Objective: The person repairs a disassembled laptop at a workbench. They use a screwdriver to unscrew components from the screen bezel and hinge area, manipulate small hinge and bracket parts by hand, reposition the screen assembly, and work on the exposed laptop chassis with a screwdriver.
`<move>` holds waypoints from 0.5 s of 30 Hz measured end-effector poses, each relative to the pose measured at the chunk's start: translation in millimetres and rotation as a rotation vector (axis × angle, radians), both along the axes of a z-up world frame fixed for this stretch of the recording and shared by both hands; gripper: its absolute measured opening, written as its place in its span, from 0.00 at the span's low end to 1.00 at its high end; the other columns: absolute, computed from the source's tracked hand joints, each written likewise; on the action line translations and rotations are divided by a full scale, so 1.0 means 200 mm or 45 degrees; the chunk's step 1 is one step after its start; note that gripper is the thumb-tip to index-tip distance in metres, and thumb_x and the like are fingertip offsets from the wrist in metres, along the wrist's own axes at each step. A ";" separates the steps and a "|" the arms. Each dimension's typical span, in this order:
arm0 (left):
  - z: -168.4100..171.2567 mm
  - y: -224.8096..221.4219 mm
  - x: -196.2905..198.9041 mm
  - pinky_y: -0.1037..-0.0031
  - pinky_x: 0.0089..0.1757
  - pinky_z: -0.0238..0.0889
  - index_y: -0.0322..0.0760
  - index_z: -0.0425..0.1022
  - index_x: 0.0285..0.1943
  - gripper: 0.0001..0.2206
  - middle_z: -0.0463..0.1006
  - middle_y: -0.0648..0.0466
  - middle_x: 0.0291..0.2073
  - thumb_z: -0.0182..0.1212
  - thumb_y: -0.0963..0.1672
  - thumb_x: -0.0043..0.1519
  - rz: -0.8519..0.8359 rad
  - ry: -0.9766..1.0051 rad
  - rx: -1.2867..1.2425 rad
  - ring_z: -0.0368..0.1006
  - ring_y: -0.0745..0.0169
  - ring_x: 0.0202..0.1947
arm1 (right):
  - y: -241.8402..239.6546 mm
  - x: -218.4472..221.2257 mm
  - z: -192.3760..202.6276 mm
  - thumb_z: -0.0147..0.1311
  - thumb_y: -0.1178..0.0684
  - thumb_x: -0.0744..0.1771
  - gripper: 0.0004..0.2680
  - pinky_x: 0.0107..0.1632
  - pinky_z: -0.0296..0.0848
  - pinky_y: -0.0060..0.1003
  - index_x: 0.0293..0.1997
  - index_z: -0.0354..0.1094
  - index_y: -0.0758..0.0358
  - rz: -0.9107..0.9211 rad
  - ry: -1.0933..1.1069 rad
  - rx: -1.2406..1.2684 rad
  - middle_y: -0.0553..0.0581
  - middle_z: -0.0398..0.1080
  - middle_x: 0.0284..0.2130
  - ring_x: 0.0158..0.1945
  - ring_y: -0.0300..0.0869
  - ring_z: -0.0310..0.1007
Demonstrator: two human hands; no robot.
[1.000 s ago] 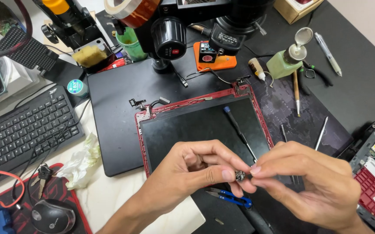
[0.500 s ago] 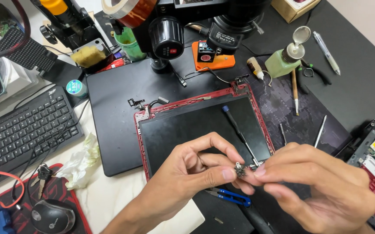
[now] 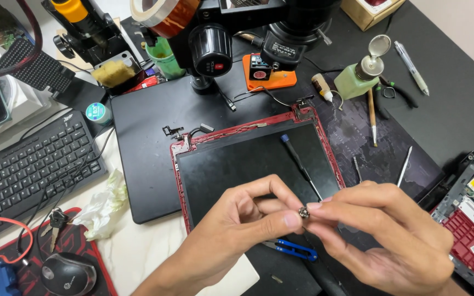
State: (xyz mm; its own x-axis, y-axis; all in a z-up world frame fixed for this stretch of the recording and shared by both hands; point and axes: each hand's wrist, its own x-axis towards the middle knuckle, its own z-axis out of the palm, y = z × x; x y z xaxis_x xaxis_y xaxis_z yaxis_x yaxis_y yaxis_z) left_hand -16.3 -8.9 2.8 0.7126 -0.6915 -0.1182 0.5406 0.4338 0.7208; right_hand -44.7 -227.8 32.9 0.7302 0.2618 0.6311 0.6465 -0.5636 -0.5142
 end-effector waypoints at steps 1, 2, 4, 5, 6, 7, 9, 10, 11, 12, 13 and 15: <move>0.00 0.00 0.00 0.79 0.50 0.67 0.30 0.73 0.49 0.08 0.80 0.52 0.42 0.63 0.42 0.69 -0.021 0.009 -0.008 0.75 0.72 0.45 | 0.00 0.00 0.00 0.72 0.60 0.58 0.13 0.39 0.79 0.31 0.43 0.75 0.65 -0.015 0.017 -0.031 0.58 0.74 0.36 0.37 0.40 0.79; 0.00 -0.01 -0.01 0.78 0.50 0.67 0.31 0.73 0.48 0.07 0.80 0.52 0.43 0.63 0.42 0.68 -0.042 0.017 -0.015 0.75 0.72 0.45 | 0.00 0.00 0.00 0.71 0.60 0.58 0.13 0.39 0.79 0.31 0.43 0.75 0.65 -0.030 0.034 -0.062 0.57 0.74 0.36 0.37 0.40 0.79; -0.01 0.00 -0.01 0.78 0.50 0.67 0.30 0.73 0.48 0.07 0.80 0.53 0.43 0.64 0.42 0.68 -0.029 0.000 0.010 0.75 0.72 0.45 | 0.00 0.00 0.01 0.71 0.60 0.58 0.12 0.39 0.78 0.32 0.43 0.75 0.65 -0.031 0.043 -0.053 0.58 0.74 0.36 0.36 0.40 0.79; -0.02 0.00 -0.01 0.77 0.50 0.67 0.30 0.74 0.48 0.07 0.79 0.53 0.43 0.64 0.42 0.68 -0.015 -0.018 0.035 0.75 0.71 0.46 | 0.01 0.00 0.01 0.71 0.60 0.58 0.12 0.39 0.78 0.32 0.42 0.75 0.65 -0.031 0.052 -0.044 0.58 0.74 0.36 0.36 0.40 0.78; -0.02 0.00 -0.01 0.77 0.50 0.67 0.30 0.74 0.48 0.07 0.79 0.53 0.43 0.64 0.42 0.68 -0.016 -0.018 0.035 0.75 0.71 0.46 | 0.01 0.00 0.01 0.71 0.60 0.58 0.12 0.39 0.78 0.32 0.42 0.75 0.65 -0.032 0.052 -0.044 0.58 0.74 0.36 0.36 0.40 0.78; -0.01 0.00 -0.01 0.77 0.50 0.68 0.30 0.74 0.47 0.07 0.79 0.53 0.44 0.64 0.42 0.68 -0.016 -0.024 0.029 0.75 0.71 0.46 | 0.00 0.00 0.01 0.71 0.60 0.58 0.12 0.39 0.78 0.31 0.42 0.75 0.65 -0.023 0.054 -0.026 0.58 0.74 0.36 0.36 0.40 0.79; -0.01 0.00 0.00 0.77 0.51 0.68 0.31 0.74 0.47 0.07 0.80 0.53 0.45 0.64 0.42 0.67 -0.016 -0.031 0.024 0.75 0.71 0.47 | 0.00 0.00 0.01 0.71 0.60 0.58 0.12 0.39 0.78 0.31 0.42 0.75 0.66 -0.012 0.054 -0.007 0.58 0.74 0.36 0.36 0.39 0.79; -0.01 0.00 0.00 0.77 0.51 0.68 0.31 0.74 0.47 0.07 0.80 0.52 0.46 0.64 0.42 0.67 -0.022 -0.032 0.029 0.75 0.71 0.47 | 0.00 0.00 0.01 0.71 0.60 0.59 0.12 0.39 0.78 0.31 0.42 0.75 0.66 0.007 0.060 0.003 0.58 0.74 0.36 0.36 0.39 0.79; -0.01 0.00 -0.01 0.76 0.51 0.68 0.30 0.74 0.47 0.08 0.80 0.52 0.46 0.64 0.43 0.68 -0.027 -0.033 0.034 0.75 0.70 0.48 | 0.00 0.00 0.01 0.71 0.60 0.59 0.12 0.39 0.78 0.31 0.42 0.75 0.66 0.026 0.065 0.014 0.58 0.75 0.36 0.36 0.39 0.79; 0.00 -0.01 -0.01 0.76 0.51 0.68 0.30 0.74 0.47 0.08 0.80 0.52 0.46 0.64 0.43 0.68 -0.028 -0.033 0.034 0.75 0.70 0.48 | -0.01 0.00 0.01 0.71 0.60 0.59 0.12 0.39 0.78 0.31 0.42 0.75 0.66 0.025 0.066 0.014 0.58 0.75 0.36 0.36 0.39 0.79; 0.01 -0.01 -0.01 0.76 0.51 0.68 0.30 0.74 0.47 0.08 0.80 0.53 0.47 0.64 0.42 0.67 -0.026 -0.033 0.057 0.75 0.71 0.48 | -0.01 0.00 0.02 0.70 0.60 0.59 0.11 0.39 0.79 0.31 0.42 0.75 0.67 0.048 0.079 0.035 0.59 0.75 0.36 0.36 0.39 0.79; 0.02 -0.01 -0.01 0.76 0.51 0.68 0.31 0.74 0.47 0.08 0.80 0.53 0.47 0.64 0.42 0.66 -0.020 -0.035 0.079 0.75 0.72 0.47 | -0.01 0.00 0.02 0.69 0.60 0.60 0.11 0.39 0.79 0.31 0.42 0.74 0.68 0.074 0.091 0.055 0.60 0.75 0.36 0.36 0.39 0.79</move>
State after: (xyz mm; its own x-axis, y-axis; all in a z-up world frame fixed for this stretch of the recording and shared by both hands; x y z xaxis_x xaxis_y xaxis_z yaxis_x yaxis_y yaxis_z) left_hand -18.2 -10.1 6.9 0.7052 -0.6947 -0.1417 0.5264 0.3791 0.7611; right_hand -44.5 -229.6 37.7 0.7584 0.2783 0.5894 0.6379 -0.5026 -0.5836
